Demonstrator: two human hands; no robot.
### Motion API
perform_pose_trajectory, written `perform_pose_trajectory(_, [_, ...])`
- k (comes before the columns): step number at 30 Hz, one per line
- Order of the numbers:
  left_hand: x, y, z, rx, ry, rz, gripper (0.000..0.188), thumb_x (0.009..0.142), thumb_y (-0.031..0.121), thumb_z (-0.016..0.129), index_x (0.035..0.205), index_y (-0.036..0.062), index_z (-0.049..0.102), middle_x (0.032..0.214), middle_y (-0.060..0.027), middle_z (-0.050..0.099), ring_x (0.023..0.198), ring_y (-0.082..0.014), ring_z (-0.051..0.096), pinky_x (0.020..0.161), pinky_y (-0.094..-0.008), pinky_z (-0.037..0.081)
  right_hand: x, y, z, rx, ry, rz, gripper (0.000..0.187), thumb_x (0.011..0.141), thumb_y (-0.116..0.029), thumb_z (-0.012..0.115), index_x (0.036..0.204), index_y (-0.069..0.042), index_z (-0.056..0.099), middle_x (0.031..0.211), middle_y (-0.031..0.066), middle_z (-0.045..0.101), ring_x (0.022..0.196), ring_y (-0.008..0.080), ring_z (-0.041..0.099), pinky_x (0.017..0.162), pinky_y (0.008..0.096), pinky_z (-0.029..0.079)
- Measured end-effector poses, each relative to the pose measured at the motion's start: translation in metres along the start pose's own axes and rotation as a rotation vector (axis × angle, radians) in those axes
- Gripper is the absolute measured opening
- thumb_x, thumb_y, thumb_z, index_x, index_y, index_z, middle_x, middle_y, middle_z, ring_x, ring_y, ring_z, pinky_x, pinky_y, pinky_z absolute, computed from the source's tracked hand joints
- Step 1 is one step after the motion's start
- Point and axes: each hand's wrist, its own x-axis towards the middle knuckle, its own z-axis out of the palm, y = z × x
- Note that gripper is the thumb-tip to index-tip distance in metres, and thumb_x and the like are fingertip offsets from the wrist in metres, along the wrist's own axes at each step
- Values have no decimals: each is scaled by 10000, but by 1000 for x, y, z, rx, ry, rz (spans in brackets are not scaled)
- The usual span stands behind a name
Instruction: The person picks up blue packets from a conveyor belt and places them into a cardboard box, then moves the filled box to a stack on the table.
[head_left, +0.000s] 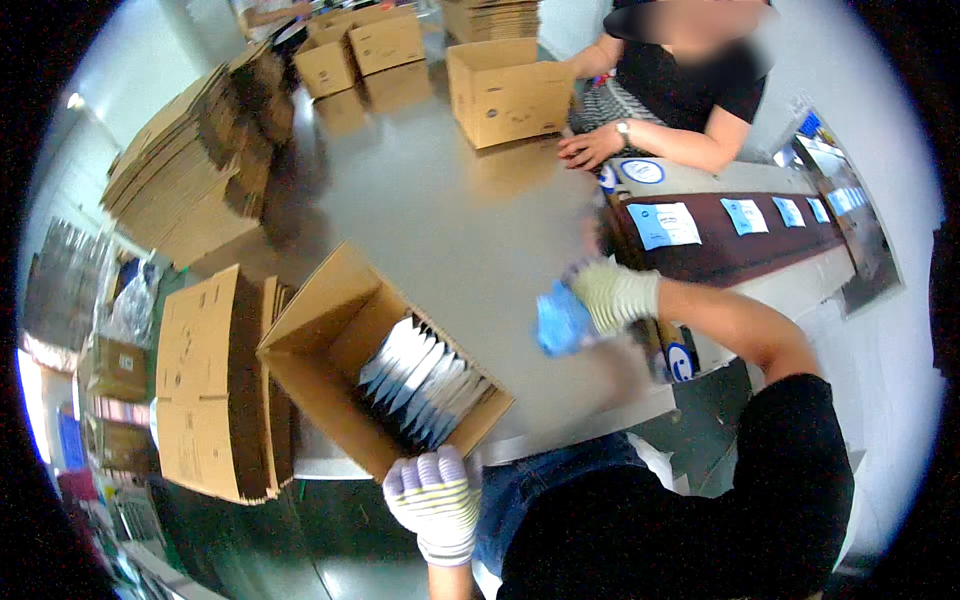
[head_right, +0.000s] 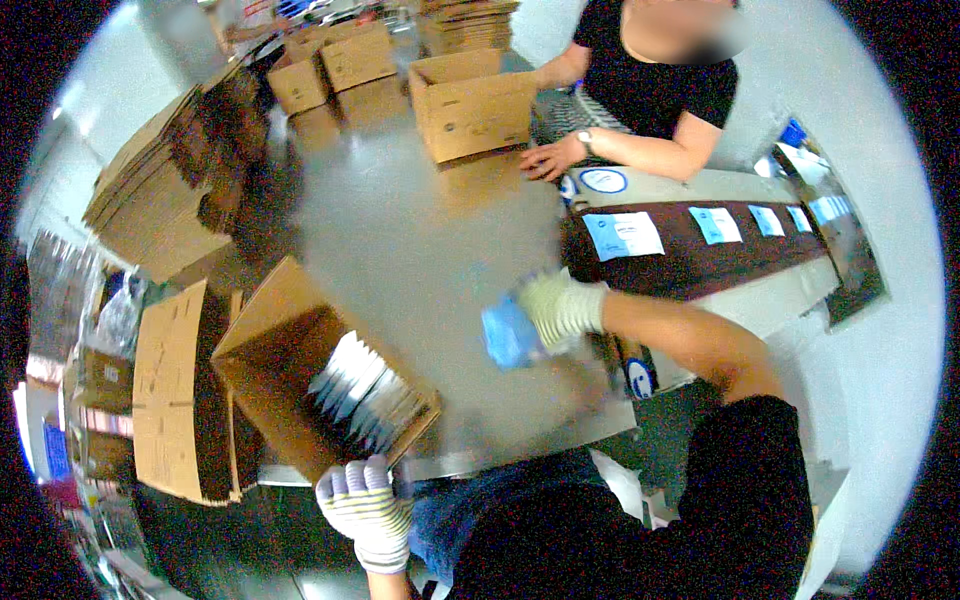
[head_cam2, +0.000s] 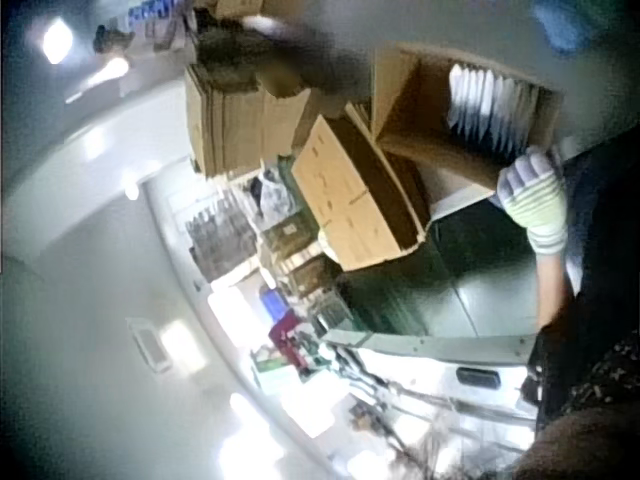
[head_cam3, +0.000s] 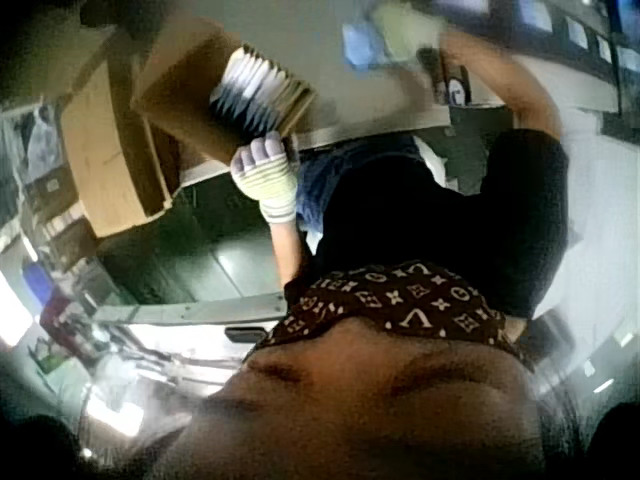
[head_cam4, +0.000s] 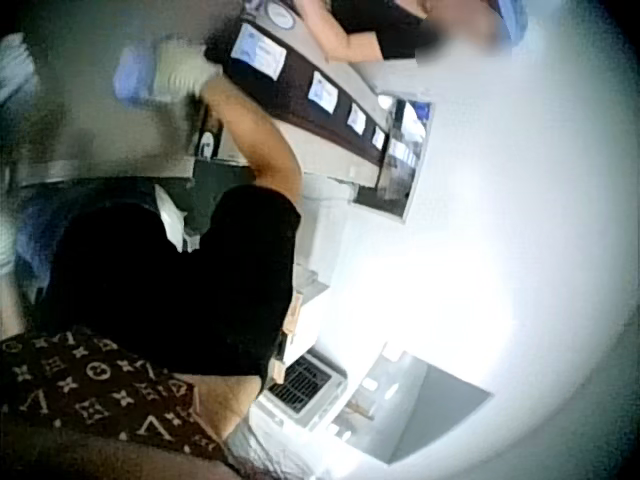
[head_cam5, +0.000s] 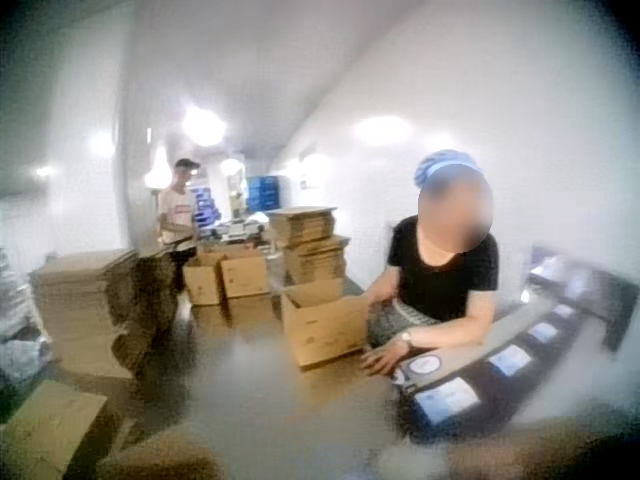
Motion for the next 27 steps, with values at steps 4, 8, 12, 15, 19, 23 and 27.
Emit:
perform_pose_trajectory(4, [7,-1,-3,37,-24,19,252,718,303,696,786,146,510,686,-19,477,666,-204,509,751,-368,423,-22,-47,12,37,-142,75,712,551,-461,802,1053,5,609,1017,233,634,954,368,625,838,441,508])
perform_pose_trajectory(8, [6,-1,-8,37,-70,13,260,722,316,691,776,146,502,701,-26,490,692,-210,517,754,-373,419,-27,-53,-31,313,258,-171,674,605,-417,796,1098,-5,592,1107,212,608,1031,316,605,897,417,482])
perform_pose_trajectory(12, [3,6,-9,16,-104,39,223,730,305,655,773,145,505,724,-23,500,701,-206,520,755,-374,419,-20,-83,-114,102,821,-926,586,701,-327,751,1155,-28,534,1066,175,623,990,291,613,862,391,495])
perform_pose_trajectory(15, [-3,12,-13,40,-148,34,201,728,283,645,766,147,502,722,-21,496,700,-195,519,748,-371,420,4,-137,-157,269,706,-938,482,722,-262,724,1116,-62,533,1031,153,624,991,265,600,807,411,496])
perform_pose_trajectory(19, [-12,24,-21,-6,-183,154,57,754,204,528,776,161,499,712,-16,469,693,-183,505,724,-363,419,91,-205,-134,-392,585,-403,514,806,-306,576,1241,-54,471,1175,141,561,1074,299,555,934,455,427])
perform_pose_trajectory(23, [-18,16,-26,-24,-139,65,99,735,198,549,813,153,506,711,-20,459,681,-184,502,714,-356,418,124,-216,-114,-428,242,-423,666,808,-327,588,1352,-2,386,1288,194,495,1176,336,506,1007,468,382])
perform_pose_trajectory(27, [-23,11,-27,-99,-104,92,136,738,204,605,814,149,505,711,-19,464,692,-191,509,717,-363,419,94,-179,-111,-144,504,-675,633,764,-452,648,1165,20,514,1110,208,584,992,366,589,872,457,465])
